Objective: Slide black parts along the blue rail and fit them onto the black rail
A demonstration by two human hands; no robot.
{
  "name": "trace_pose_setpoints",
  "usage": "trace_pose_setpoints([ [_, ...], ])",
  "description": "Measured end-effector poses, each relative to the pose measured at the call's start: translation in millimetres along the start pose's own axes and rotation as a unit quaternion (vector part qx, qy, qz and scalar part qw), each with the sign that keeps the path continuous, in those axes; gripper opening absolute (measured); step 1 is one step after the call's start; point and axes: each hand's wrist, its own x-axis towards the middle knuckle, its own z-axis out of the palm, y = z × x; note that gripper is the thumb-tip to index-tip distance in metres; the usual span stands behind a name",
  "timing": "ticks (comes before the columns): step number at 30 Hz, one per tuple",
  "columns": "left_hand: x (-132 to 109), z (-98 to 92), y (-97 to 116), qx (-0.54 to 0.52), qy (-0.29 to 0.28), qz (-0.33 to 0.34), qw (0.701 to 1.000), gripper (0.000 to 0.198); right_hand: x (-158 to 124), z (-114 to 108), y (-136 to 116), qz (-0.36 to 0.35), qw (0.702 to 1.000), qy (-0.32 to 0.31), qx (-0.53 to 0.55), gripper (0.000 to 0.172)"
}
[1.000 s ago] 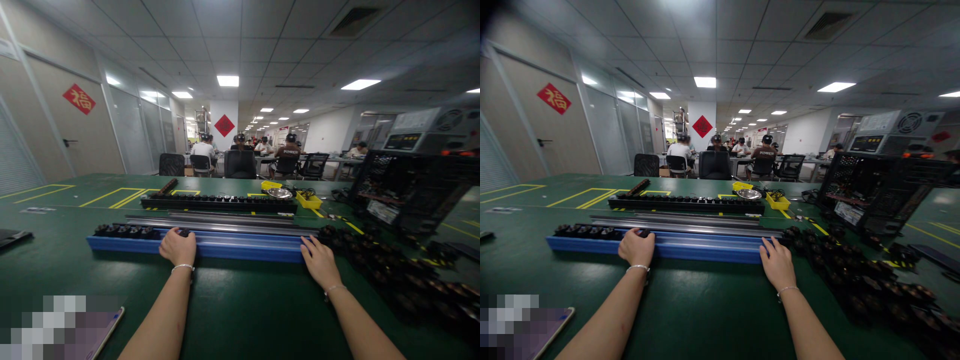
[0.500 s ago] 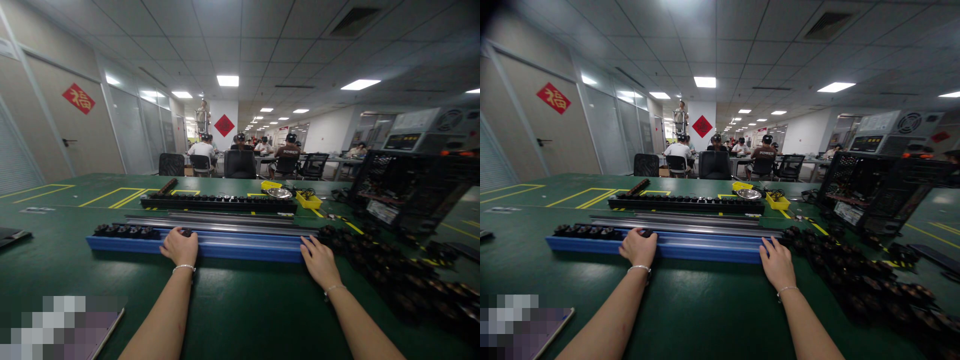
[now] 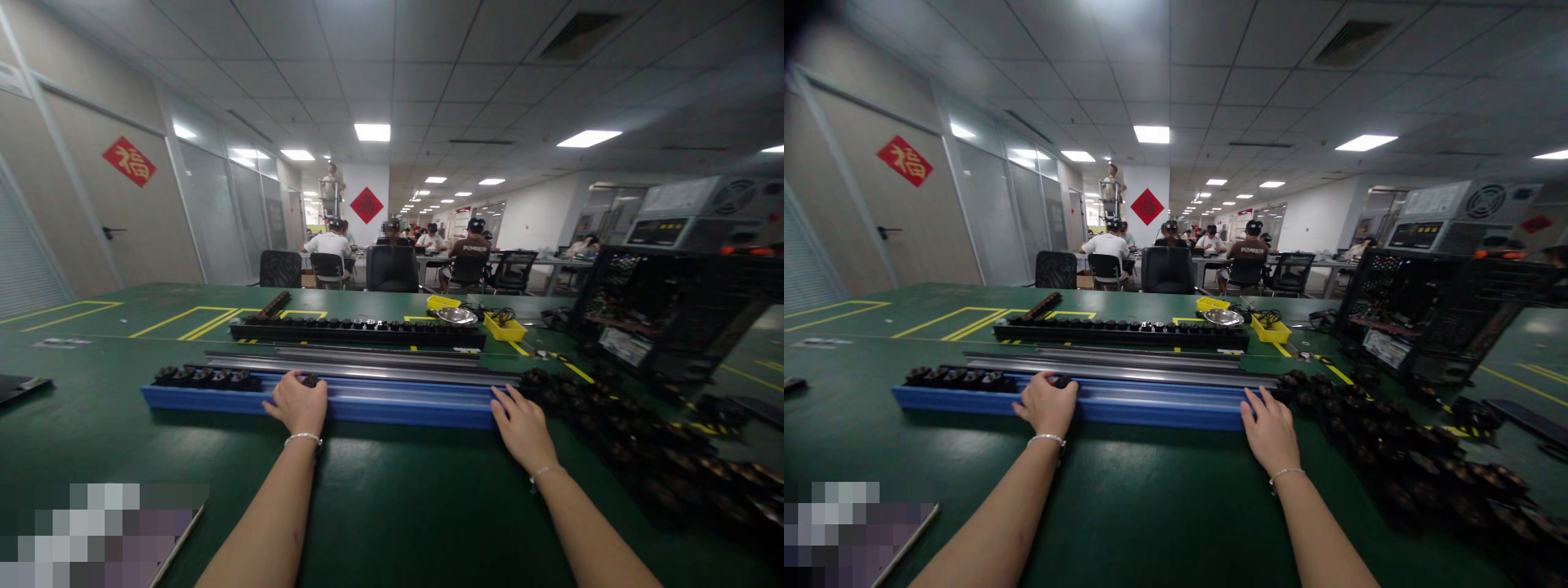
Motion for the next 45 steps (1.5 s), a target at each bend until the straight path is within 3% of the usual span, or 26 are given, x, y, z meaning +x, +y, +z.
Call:
trace_pose_setpoints([
  [10,-3.2,-4.5,4.9,0.01,-0.017,0.02,1.0,0.031,0.9,-3.4,-1.6,0.014,1.0,-0.025,0.002,0.056],
  [25,-4.3,-8.6,8.2,0.017,-0.035,0.025,0.999,0.033,-0.2,-3.6,-3.5,0.011,1.0,-0.01,-0.006,0.055],
  [45,-4.8,-1.3,2.7,0.017,-0.027,0.074,0.997,0.031,0.2,-7.7,-4.6,0.026,0.999,-0.035,0.002,0.056],
])
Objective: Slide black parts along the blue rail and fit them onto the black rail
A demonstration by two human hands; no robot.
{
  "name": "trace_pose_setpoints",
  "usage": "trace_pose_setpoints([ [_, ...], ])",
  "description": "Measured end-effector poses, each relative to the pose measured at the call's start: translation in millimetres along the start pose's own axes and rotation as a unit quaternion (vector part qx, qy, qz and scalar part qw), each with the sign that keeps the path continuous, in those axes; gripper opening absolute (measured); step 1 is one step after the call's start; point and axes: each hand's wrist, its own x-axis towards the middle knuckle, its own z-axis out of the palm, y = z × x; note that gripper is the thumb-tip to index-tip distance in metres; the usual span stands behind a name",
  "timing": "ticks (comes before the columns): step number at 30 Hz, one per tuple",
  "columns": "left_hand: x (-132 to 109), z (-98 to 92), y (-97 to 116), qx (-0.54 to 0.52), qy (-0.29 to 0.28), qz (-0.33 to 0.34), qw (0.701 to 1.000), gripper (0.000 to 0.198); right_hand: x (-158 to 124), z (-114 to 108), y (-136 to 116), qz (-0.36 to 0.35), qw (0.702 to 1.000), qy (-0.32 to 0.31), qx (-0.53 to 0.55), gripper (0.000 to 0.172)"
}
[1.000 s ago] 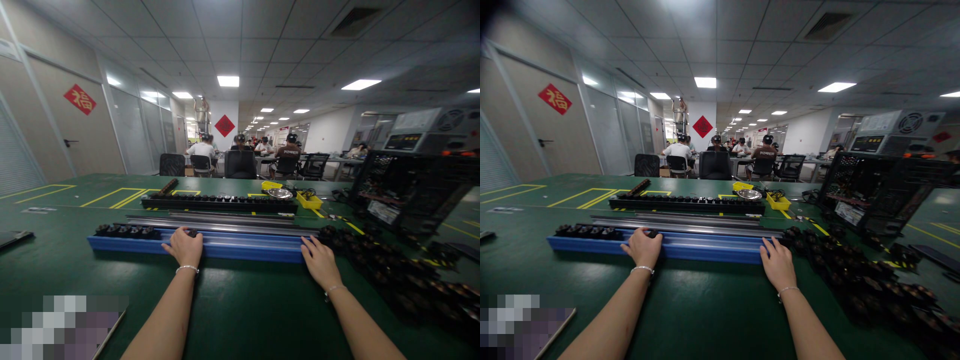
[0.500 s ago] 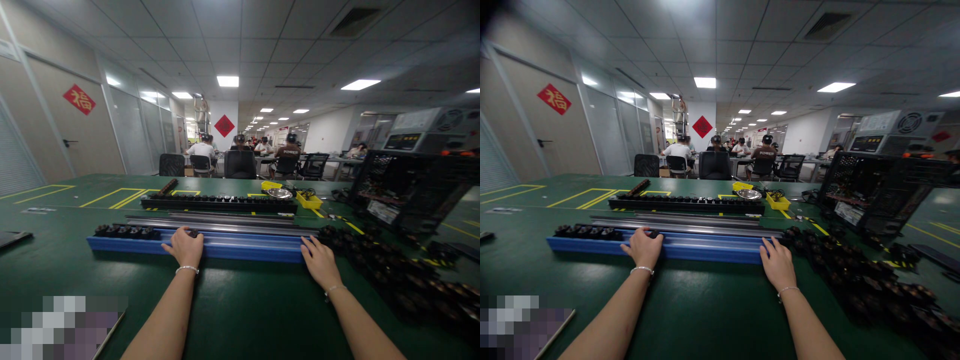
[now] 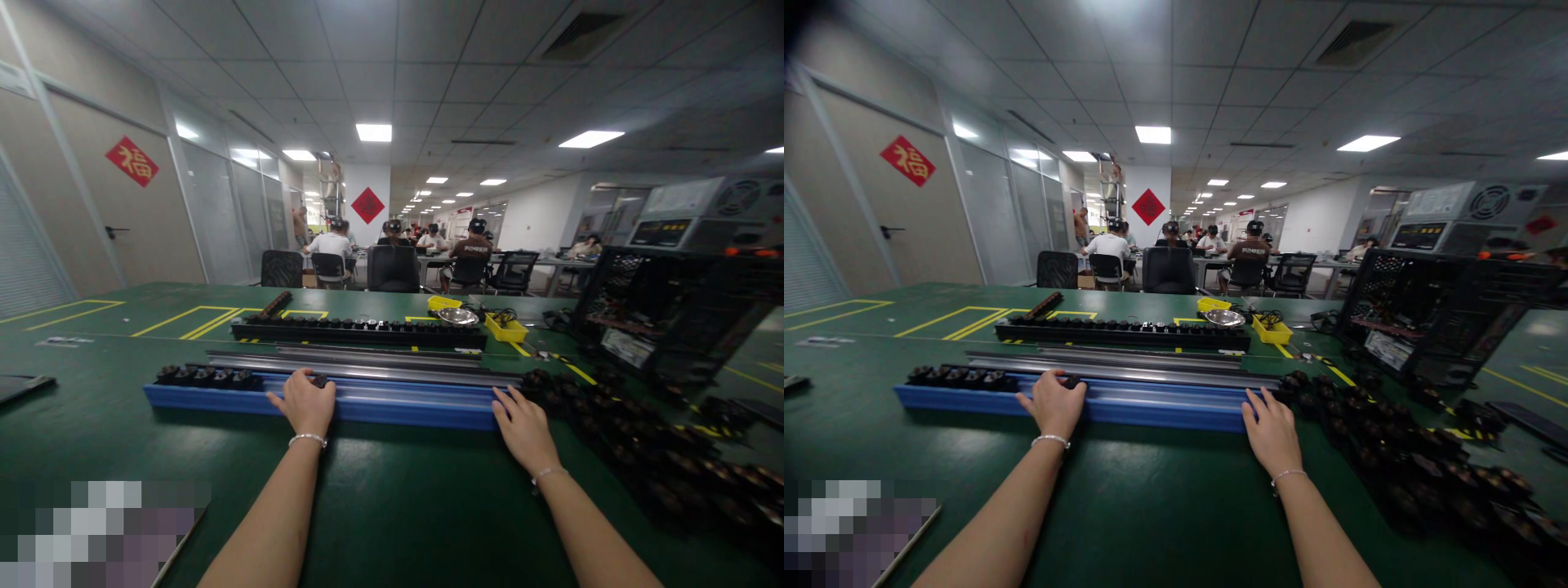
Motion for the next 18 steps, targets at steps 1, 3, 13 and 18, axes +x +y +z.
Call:
trace_pose_setpoints([
  [1,-0.1,-0.1,0.2,0.003,-0.001,0.005,1.0,0.032,0.0,0.2,0.0,-0.003,1.0,0.004,0.0,0.056],
  [3,-0.1,-0.4,0.6,0.007,-0.004,0.01,1.0,0.033,0.0,0.6,0.2,-0.01,1.0,0.013,-0.003,0.056],
  [13,-0.1,1.4,-0.2,0.004,-0.01,0.024,1.0,0.033,0.4,4.7,2.8,-0.034,0.999,0.026,-0.008,0.055],
  [18,0.4,2.6,-1.0,0.002,-0.012,0.027,1.0,0.033,1.1,6.4,4.9,-0.031,0.999,0.022,-0.003,0.054],
])
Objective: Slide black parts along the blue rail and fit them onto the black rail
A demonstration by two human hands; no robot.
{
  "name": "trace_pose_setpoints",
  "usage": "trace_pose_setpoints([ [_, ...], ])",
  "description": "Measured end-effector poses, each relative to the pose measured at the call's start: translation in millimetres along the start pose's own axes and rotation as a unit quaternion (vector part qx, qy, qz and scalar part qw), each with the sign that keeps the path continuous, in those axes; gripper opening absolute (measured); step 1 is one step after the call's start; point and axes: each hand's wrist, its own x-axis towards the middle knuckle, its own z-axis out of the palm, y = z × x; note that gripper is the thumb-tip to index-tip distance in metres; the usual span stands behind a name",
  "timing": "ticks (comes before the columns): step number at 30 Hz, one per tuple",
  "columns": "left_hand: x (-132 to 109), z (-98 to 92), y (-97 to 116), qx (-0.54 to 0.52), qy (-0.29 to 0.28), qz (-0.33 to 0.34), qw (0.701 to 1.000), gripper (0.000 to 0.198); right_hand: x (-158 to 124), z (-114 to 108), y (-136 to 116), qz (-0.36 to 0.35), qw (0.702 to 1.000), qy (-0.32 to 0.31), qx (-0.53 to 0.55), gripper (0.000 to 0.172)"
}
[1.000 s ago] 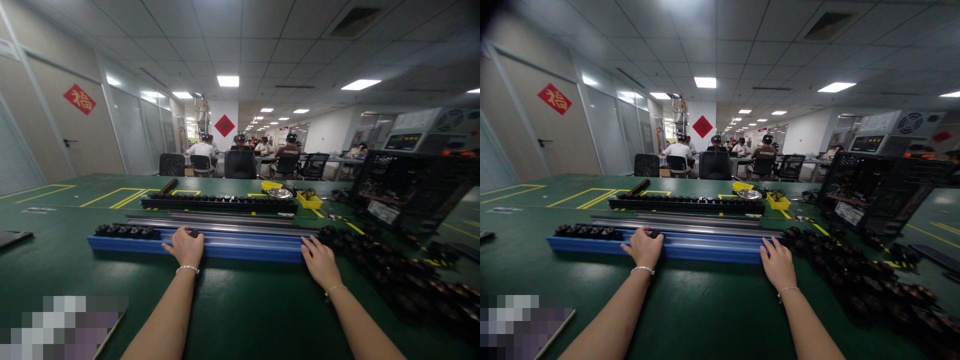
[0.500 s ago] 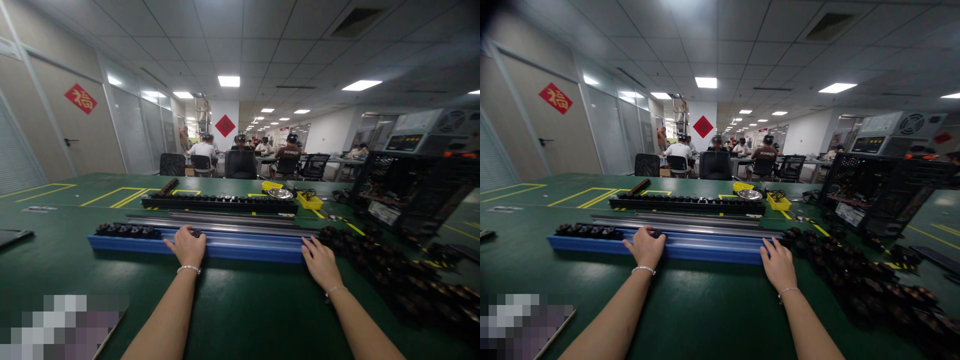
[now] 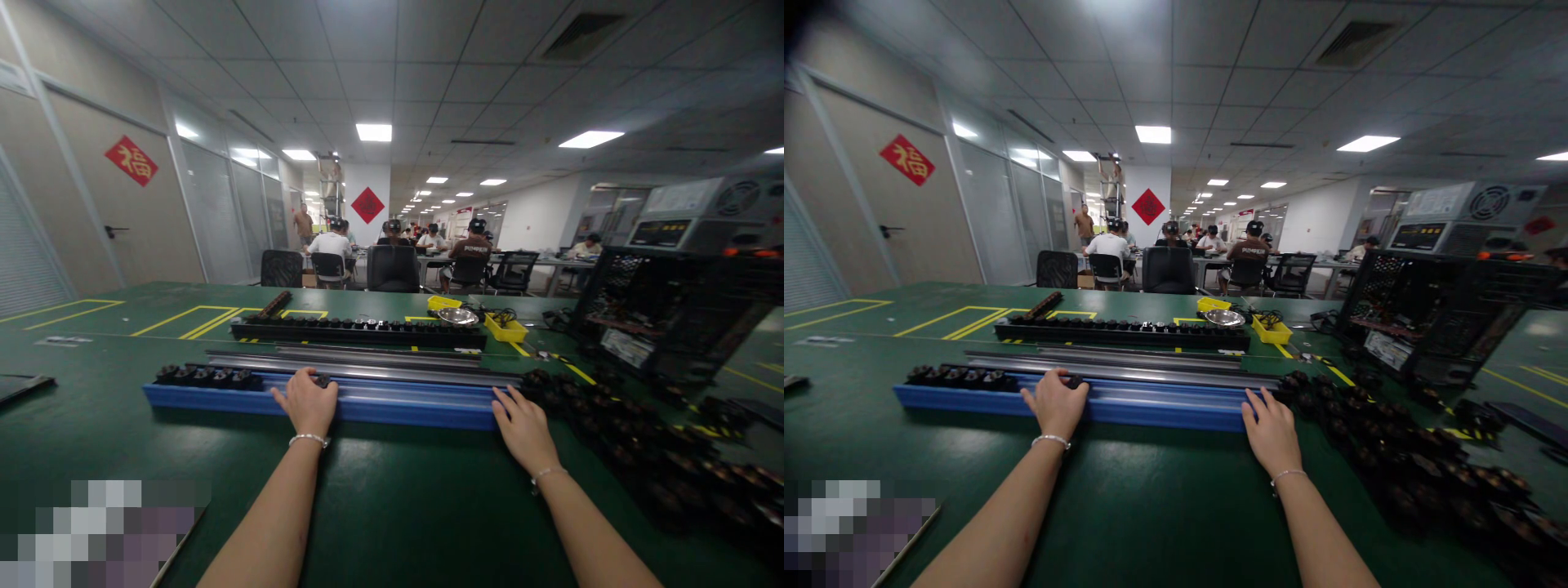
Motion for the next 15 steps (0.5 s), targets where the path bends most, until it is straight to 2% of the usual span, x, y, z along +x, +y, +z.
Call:
trace_pose_setpoints([
  [15,-2.7,-1.7,3.7,0.024,-0.008,0.02,0.999,0.034,-0.9,-3.4,-2.8,0.012,1.0,0.002,0.0,0.055],
])
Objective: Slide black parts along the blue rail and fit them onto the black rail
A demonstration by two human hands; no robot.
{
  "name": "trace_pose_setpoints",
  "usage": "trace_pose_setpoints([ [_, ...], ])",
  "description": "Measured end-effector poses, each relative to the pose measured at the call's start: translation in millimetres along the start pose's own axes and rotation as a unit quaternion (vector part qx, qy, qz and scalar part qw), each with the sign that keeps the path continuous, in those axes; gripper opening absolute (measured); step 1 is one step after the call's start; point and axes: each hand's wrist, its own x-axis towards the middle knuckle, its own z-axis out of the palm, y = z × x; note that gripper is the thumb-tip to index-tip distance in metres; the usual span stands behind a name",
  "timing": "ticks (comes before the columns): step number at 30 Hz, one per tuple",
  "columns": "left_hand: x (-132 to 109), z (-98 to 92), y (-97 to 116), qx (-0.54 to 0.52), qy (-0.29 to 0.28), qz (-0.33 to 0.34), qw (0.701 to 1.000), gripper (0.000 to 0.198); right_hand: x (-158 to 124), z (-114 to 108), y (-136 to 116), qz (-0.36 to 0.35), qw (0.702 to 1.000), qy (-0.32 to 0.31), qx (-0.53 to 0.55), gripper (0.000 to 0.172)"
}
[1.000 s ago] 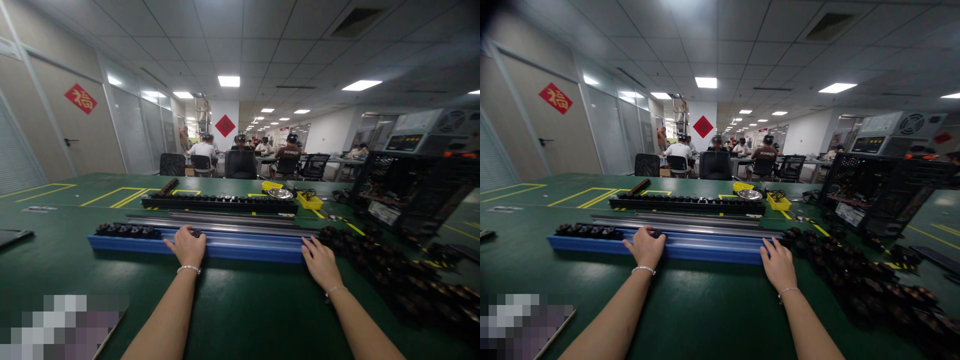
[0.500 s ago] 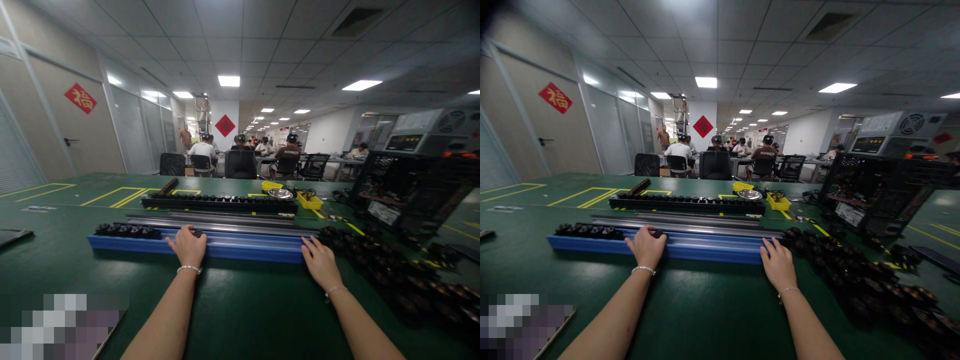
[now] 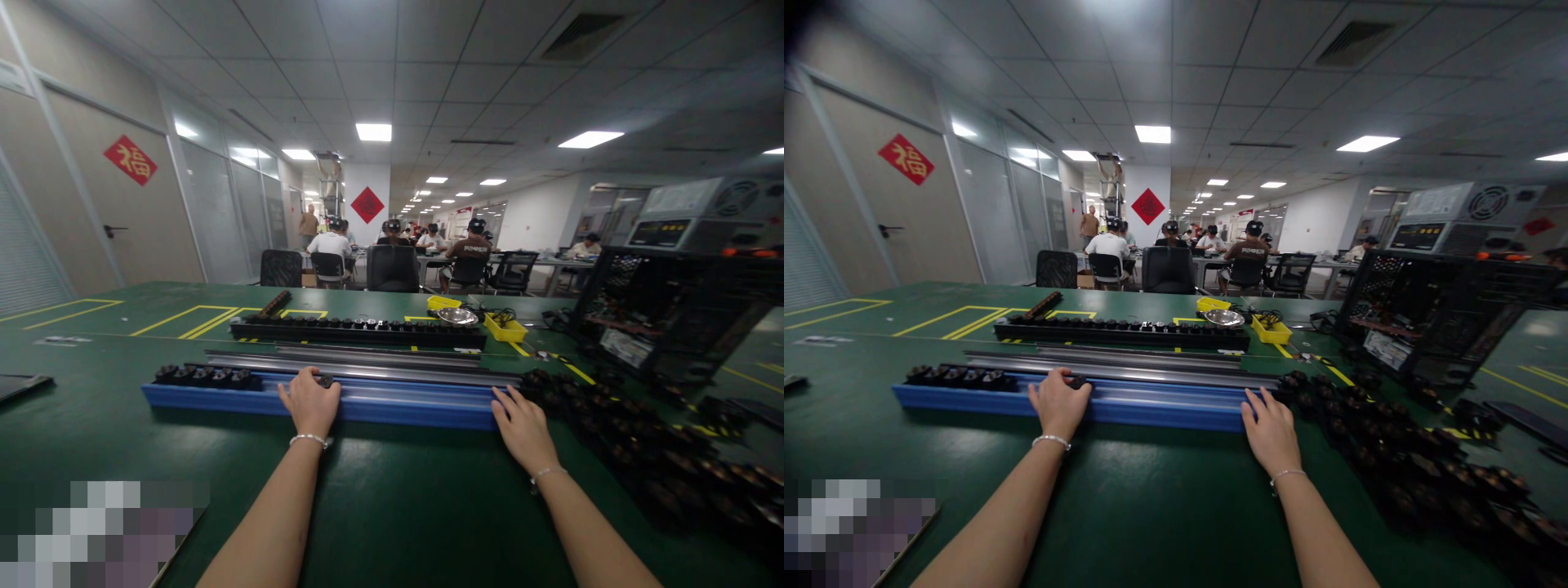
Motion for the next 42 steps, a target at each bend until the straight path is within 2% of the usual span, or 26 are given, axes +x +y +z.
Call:
trace_pose_setpoints([
  [13,-0.6,-1.7,1.8,-0.004,-0.02,0.006,1.0,0.035,0.9,4.8,2.8,-0.015,1.0,0.01,-0.008,0.055],
  [31,-1.2,-1.1,1.5,-0.013,-0.017,0.017,1.0,0.033,-0.3,-3.2,-2.9,0.017,1.0,-0.018,0.008,0.057],
  [42,-2.3,0.4,2.4,-0.016,-0.019,0.032,0.999,0.034,1.1,2.0,0.4,-0.02,1.0,0.008,-0.011,0.055],
])
